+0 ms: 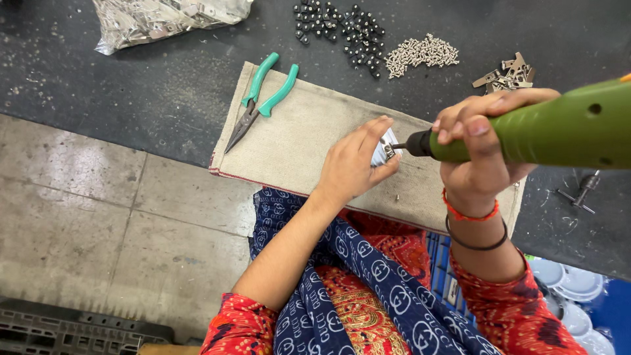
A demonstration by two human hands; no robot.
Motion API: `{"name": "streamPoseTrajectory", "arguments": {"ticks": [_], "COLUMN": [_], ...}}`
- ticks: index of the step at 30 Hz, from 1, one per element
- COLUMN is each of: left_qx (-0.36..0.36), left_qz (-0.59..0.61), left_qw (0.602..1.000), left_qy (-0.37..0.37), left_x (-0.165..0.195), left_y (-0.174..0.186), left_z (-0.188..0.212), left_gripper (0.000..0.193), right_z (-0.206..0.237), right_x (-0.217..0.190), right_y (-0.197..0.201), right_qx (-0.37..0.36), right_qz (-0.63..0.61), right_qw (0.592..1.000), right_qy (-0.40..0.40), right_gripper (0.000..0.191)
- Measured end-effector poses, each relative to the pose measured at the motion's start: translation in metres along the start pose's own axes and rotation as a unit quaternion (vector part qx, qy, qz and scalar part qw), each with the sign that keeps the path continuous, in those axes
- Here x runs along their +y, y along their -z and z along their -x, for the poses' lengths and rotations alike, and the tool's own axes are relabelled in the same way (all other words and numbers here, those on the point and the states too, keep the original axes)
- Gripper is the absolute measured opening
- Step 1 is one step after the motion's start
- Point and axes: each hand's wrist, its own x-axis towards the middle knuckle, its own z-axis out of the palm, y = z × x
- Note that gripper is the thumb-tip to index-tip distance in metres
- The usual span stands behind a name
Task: The person assembles white plastic lamp holders at a factory workbench. They pick small screws from piles on the table, position a metal contact part inside the plastic holder, and use a hanging electric screwdriver to drive the screws into the holder, repeating the cycle for successive holders.
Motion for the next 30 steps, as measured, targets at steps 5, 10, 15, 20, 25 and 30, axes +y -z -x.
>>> {"name": "streamPoseTrajectory", "arguments": {"ticks": [5,10,15,20,25,30], "left_qx": [0.004,0.006,0.009,0.008,0.002,0.003], "left_qz": [0.001,0.002,0.0,0.003,0.005,0.001], "left_qw": [1.0,1.0,1.0,1.0,1.0,1.0], "left_qy": [0.002,0.002,-0.001,-0.005,-0.001,0.002], "left_x": [-0.0003,-0.0002,-0.0003,-0.0011,-0.0004,0.0007], "left_y": [-0.0008,-0.0012,-0.0014,-0.0014,-0.0002,-0.0002], "left_z": [0.0004,0.0007,0.0013,0.001,0.0003,0.0006], "left_gripper": [0.061,0.061,0.061,0.062,0.062,0.062], "right_z": [0.0005,0.0031,0.0057,0.0044,0.0042,0.0062], "right_x": [-0.0013,0.0,0.002,0.0032,0.0048,0.0044], "right_y": [0.0042,0.0046,0.0022,0.0016,0.0018,0.0022], "right_qx": [0.001,-0.001,0.006,-0.003,-0.009,-0.005], "right_qz": [0.009,0.014,-0.006,-0.005,-0.001,-0.01], "right_qw": [1.0,1.0,1.0,1.0,1.0,1.0], "right_qy": [0.001,0.003,-0.014,-0.006,-0.001,-0.013], "right_gripper": [0.022,0.022,0.023,0.023,0.023,0.024]}}
